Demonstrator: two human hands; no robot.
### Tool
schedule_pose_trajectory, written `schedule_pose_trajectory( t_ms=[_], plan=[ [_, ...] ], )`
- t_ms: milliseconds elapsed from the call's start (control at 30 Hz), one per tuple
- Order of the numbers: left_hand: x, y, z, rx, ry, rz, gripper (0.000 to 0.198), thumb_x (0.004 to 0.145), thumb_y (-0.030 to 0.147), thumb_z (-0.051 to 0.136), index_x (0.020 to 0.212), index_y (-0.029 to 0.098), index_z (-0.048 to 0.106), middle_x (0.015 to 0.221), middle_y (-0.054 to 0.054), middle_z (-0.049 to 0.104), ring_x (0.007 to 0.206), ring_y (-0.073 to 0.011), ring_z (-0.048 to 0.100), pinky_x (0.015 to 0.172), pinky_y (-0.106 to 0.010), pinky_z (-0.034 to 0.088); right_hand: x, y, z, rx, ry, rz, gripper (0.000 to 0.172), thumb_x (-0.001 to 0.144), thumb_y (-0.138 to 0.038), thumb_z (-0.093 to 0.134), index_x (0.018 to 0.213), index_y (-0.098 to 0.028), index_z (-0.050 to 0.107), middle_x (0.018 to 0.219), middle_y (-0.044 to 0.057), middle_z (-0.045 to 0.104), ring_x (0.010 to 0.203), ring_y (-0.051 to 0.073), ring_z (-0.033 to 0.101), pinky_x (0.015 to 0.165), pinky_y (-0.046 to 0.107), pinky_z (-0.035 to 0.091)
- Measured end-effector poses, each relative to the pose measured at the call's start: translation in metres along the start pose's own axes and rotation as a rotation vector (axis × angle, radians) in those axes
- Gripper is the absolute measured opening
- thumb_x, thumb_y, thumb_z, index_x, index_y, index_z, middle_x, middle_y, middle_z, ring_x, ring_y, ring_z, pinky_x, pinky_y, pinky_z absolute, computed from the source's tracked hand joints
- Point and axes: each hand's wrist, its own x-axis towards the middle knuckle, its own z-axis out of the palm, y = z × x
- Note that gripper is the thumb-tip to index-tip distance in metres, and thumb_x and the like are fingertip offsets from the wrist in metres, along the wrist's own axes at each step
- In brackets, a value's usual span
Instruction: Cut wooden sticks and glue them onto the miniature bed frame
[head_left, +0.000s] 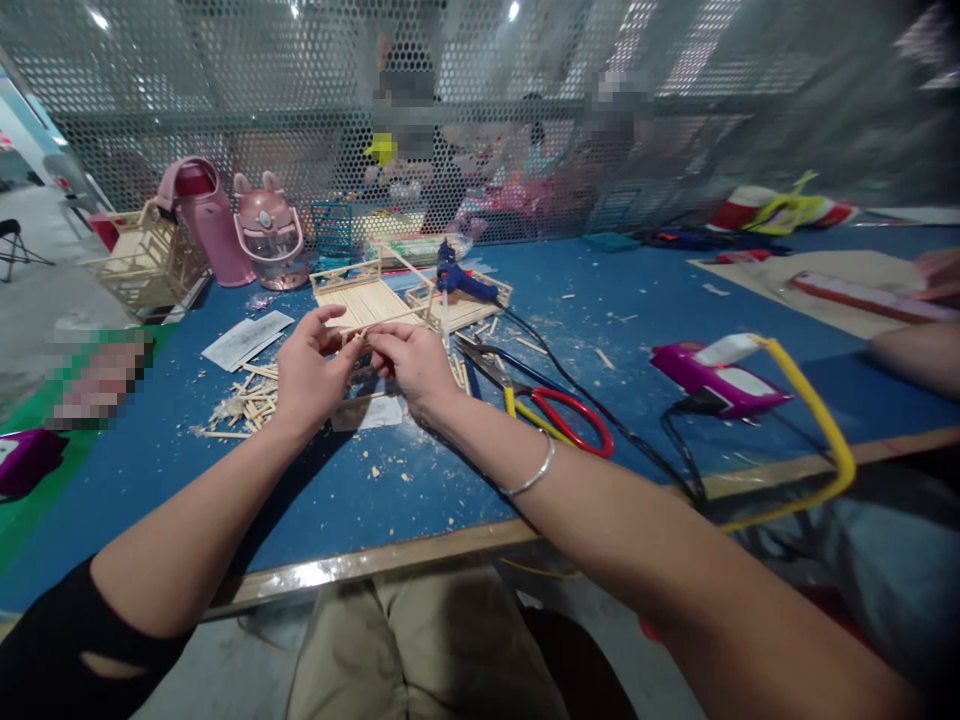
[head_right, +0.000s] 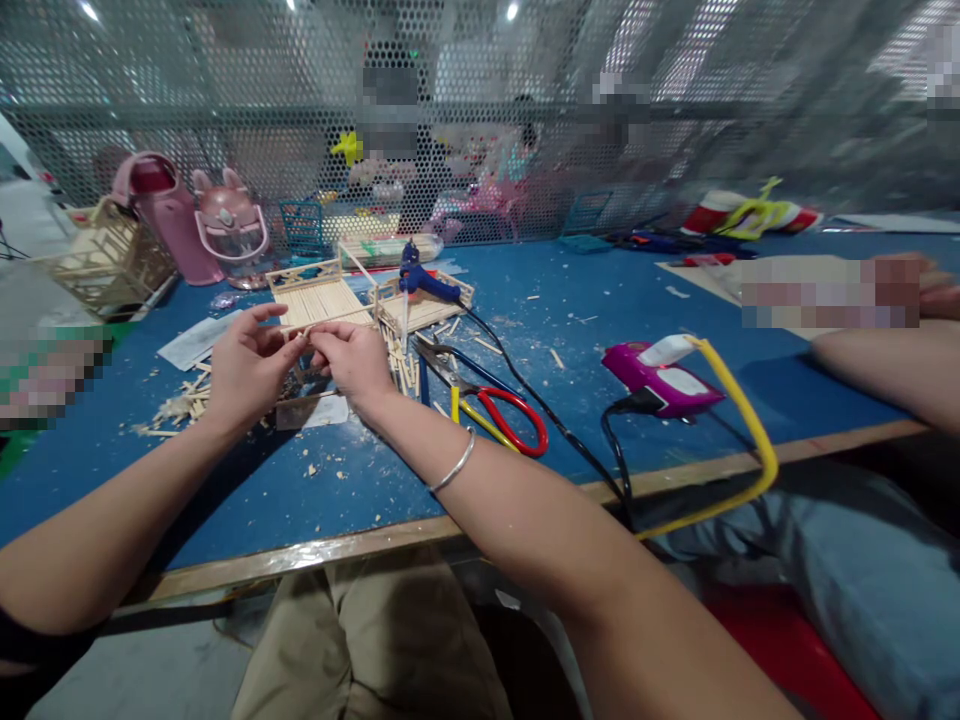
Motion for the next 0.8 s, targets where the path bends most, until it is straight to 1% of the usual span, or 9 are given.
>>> schedule_pose_trajectory(
  t_ms=[233, 367, 500, 800],
  plan=[
    [0.0007, -0.0026, -0.0002, 0.053, 0.013, 0.036, 0.036, 0.071, 0.018, 0.065, 0.104, 0.014, 0.051, 0.073, -0.003, 0.066, 0.069, -0.0153, 0.064, 0.069, -0.030, 0.048, -0.0003, 0.0020, 0.0007, 0.015, -0.009, -0.019, 0.008, 0.069, -0.022, 0.062, 0.064, -0.017, 0.062, 0.045, -0.007, 0.052, 0.039, 0.004, 0.041, 0.039, 0.017, 0.029],
    [0.0006, -0.0035, -0.0005, 0.072, 0.011, 0.048, 0.039, 0.070, 0.017, 0.066, 0.106, 0.015, 0.051, 0.076, -0.003, 0.067, 0.070, -0.0151, 0.064, 0.070, -0.030, 0.049, 0.0009, 0.0024, 0.0002, 0.012, -0.007, -0.016, 0.008, 0.071, -0.019, 0.061, 0.063, -0.016, 0.062, 0.045, -0.007, 0.052, 0.040, 0.003, 0.041, 0.040, 0.017, 0.030],
    [0.0002, -0.0041, -0.0006, 0.049, 0.008, 0.063, 0.046, 0.069, 0.015, 0.066, 0.111, 0.016, 0.048, 0.085, -0.005, 0.068, 0.074, -0.0154, 0.065, 0.074, -0.031, 0.049, 0.0006, 0.0012, 0.0004, 0.021, -0.027, 0.003, 0.009, 0.073, -0.018, 0.060, 0.065, -0.016, 0.063, 0.043, -0.008, 0.050, 0.039, 0.003, 0.040, 0.040, 0.017, 0.029],
    [-0.0001, -0.0048, -0.0005, 0.057, 0.016, 0.089, 0.044, 0.069, 0.013, 0.065, 0.109, 0.016, 0.049, 0.082, -0.003, 0.067, 0.071, -0.0144, 0.064, 0.072, -0.029, 0.050, -0.0024, -0.0010, 0.0013, 0.047, -0.019, 0.031, 0.008, 0.071, -0.015, 0.059, 0.065, -0.016, 0.063, 0.042, -0.008, 0.049, 0.039, 0.003, 0.039, 0.040, 0.018, 0.028]
  ],
)
